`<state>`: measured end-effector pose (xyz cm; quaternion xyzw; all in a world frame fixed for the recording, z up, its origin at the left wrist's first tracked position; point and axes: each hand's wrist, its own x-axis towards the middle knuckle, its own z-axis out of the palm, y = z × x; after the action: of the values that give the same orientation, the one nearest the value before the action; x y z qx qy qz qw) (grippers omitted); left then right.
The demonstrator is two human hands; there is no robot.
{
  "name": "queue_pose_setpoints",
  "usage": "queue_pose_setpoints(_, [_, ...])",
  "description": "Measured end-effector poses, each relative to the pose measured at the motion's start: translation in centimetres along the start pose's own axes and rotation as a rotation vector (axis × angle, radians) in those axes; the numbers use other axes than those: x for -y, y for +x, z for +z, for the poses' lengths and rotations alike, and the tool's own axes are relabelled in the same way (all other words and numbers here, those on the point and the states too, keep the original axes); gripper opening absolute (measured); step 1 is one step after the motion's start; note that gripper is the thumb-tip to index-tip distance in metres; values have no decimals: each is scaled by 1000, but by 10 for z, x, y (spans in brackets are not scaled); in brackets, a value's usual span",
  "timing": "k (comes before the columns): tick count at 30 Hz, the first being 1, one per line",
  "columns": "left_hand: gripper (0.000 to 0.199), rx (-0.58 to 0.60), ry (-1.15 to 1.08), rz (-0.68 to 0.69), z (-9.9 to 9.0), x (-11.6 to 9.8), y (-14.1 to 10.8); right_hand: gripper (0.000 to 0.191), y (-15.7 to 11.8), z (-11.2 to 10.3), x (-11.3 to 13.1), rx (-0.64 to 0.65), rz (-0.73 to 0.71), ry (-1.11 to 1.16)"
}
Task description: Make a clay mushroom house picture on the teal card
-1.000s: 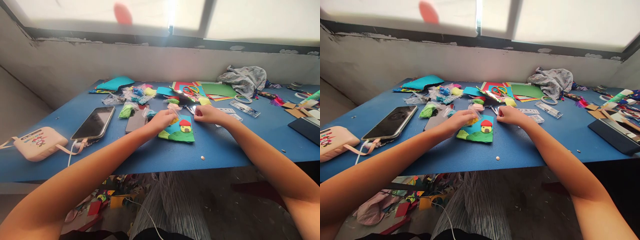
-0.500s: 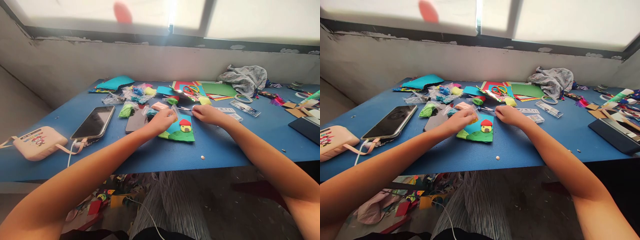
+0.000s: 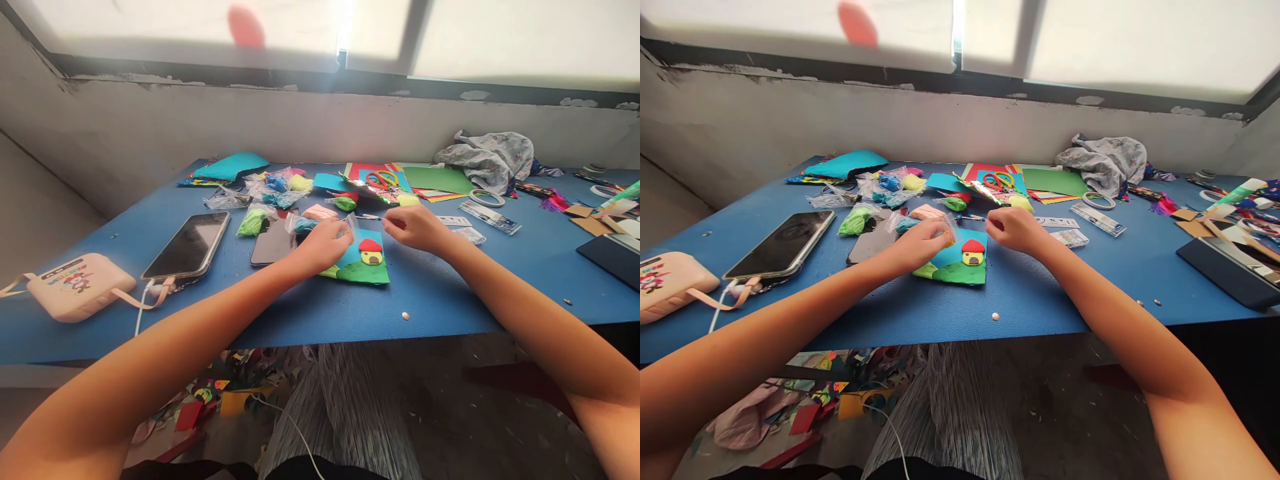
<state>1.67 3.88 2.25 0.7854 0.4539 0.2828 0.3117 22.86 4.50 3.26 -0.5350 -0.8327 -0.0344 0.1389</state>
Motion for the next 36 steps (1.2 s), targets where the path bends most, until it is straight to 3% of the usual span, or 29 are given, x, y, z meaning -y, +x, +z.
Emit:
queue_pose_setpoints(12, [24, 6, -22, -31, -1, -3, -1, 24, -3, -8, 9, -255, 245, -74])
queue_pose_setpoints(18, [31, -61, -51, -53, -1, -4, -2, 22, -4, -10, 7, -369, 357, -79])
queue_pose_setpoints(23, [30, -123, -138, -73, -2, -4, -1, 24, -1, -15, -4, -373, 436, -61])
queue_pose_setpoints(26, [16, -112, -246, -99, -3, -5, -1, 29, 1, -17, -7, -386, 460, -22])
queue_pose_setpoints(36, [11, -74, -541, -200, -6, -5, -6, 31, 4, -15, -16, -396, 528, 25])
